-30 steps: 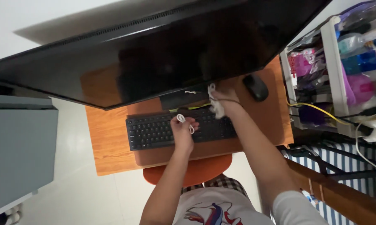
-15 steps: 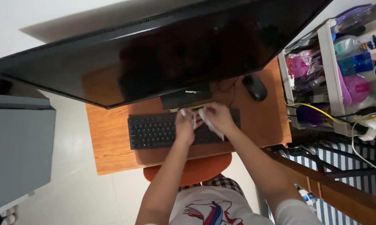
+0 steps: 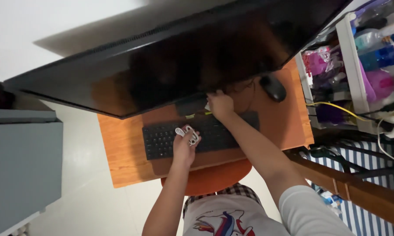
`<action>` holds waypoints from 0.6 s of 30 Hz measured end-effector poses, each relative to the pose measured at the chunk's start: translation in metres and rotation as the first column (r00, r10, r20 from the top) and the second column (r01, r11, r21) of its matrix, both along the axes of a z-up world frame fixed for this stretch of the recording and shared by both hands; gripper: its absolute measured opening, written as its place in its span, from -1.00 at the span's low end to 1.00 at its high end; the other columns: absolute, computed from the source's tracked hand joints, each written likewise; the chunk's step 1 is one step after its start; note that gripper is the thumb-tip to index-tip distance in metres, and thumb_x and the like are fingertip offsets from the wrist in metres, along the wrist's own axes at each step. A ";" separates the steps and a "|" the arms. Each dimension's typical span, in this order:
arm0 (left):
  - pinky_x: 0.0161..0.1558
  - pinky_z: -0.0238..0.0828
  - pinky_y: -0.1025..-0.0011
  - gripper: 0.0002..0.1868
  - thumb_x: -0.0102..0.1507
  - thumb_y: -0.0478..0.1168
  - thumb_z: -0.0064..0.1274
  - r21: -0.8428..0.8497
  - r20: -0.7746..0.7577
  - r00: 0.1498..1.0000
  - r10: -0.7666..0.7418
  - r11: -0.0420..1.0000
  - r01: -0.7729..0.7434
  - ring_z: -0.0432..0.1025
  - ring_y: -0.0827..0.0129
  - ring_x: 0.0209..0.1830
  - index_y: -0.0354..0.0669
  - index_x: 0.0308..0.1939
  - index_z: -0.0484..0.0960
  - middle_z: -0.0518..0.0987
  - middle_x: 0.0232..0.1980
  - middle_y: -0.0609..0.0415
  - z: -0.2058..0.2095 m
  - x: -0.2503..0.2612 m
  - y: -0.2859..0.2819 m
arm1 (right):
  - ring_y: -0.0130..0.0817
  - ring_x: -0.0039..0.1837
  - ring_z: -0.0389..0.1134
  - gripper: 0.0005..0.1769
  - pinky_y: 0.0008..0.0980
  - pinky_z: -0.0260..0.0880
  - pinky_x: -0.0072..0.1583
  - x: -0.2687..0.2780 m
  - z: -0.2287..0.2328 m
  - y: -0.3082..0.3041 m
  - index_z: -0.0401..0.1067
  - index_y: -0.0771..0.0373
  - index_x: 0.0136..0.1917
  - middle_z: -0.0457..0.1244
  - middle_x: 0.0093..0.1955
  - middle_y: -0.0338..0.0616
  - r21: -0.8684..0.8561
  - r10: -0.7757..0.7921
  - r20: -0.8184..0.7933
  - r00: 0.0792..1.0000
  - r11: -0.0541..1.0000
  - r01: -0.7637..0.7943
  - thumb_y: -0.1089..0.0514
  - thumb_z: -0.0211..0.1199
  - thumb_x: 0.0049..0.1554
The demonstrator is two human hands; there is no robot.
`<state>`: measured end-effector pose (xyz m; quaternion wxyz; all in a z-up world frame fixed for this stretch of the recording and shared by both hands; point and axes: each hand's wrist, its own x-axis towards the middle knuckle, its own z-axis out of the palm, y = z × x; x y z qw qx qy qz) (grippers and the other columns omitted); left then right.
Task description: Cleaning a computer monitor and speakers using wet wipes.
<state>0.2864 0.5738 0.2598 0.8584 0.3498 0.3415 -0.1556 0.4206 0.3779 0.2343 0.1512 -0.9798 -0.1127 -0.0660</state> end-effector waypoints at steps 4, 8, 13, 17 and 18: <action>-0.02 0.55 0.13 -0.64 0.29 -0.30 0.08 -0.037 -0.001 1.000 -0.009 0.999 0.009 0.55 0.21 -0.03 -0.14 0.17 0.45 0.57 -0.02 0.07 -0.006 -0.004 0.006 | 0.08 -0.23 0.40 -0.71 -0.03 0.46 -0.20 -0.001 -0.001 0.000 0.65 0.11 0.04 0.36 0.02 0.29 0.078 -0.050 0.083 0.995 0.996 0.044 0.14 0.30 0.03; -0.04 0.56 0.11 -0.65 0.28 -0.32 0.07 -0.002 0.025 0.999 -0.033 0.999 0.033 0.55 0.19 -0.06 -0.15 0.15 0.46 0.57 -0.04 0.05 -0.016 -0.006 0.008 | 0.10 -0.16 0.41 -0.80 -0.02 0.47 -0.10 -0.002 0.006 0.001 0.64 0.14 -0.03 0.36 -0.07 0.19 0.088 -0.134 -0.044 0.990 0.987 0.137 0.14 0.33 0.06; -0.07 0.57 0.12 -0.67 0.30 -0.32 0.04 0.004 0.039 0.996 -0.078 0.997 0.078 0.55 0.20 -0.07 -0.15 0.15 0.46 0.56 -0.04 0.04 -0.014 -0.007 0.004 | 0.00 -0.10 0.44 -0.82 -0.19 0.46 -0.05 -0.035 0.034 -0.009 0.60 0.25 -0.03 0.40 -0.11 0.11 0.487 -0.173 -0.026 0.985 0.858 0.163 0.21 0.41 0.07; -0.05 0.56 0.13 -0.68 0.31 -0.33 0.02 -0.008 0.078 0.989 -0.128 0.992 0.129 0.55 0.17 -0.04 -0.16 0.14 0.42 0.58 0.02 -0.01 -0.011 -0.012 -0.013 | -0.27 -0.09 0.42 -0.90 -0.33 0.42 -0.04 -0.072 0.042 -0.032 0.61 0.34 -0.08 0.41 -0.14 -0.06 0.835 -0.178 -0.283 0.943 0.439 0.333 0.32 0.38 0.08; -0.05 0.56 0.13 -0.68 0.31 -0.33 0.01 0.003 0.075 0.986 -0.149 0.989 0.149 0.56 0.17 -0.02 -0.16 0.15 0.42 0.57 0.02 -0.02 -0.009 -0.014 -0.019 | -0.36 -0.07 0.40 -0.91 -0.36 0.41 -0.02 -0.081 0.043 -0.038 0.60 0.36 -0.08 0.43 -0.11 -0.13 0.881 -0.115 -0.426 0.897 0.173 0.441 0.35 0.33 0.13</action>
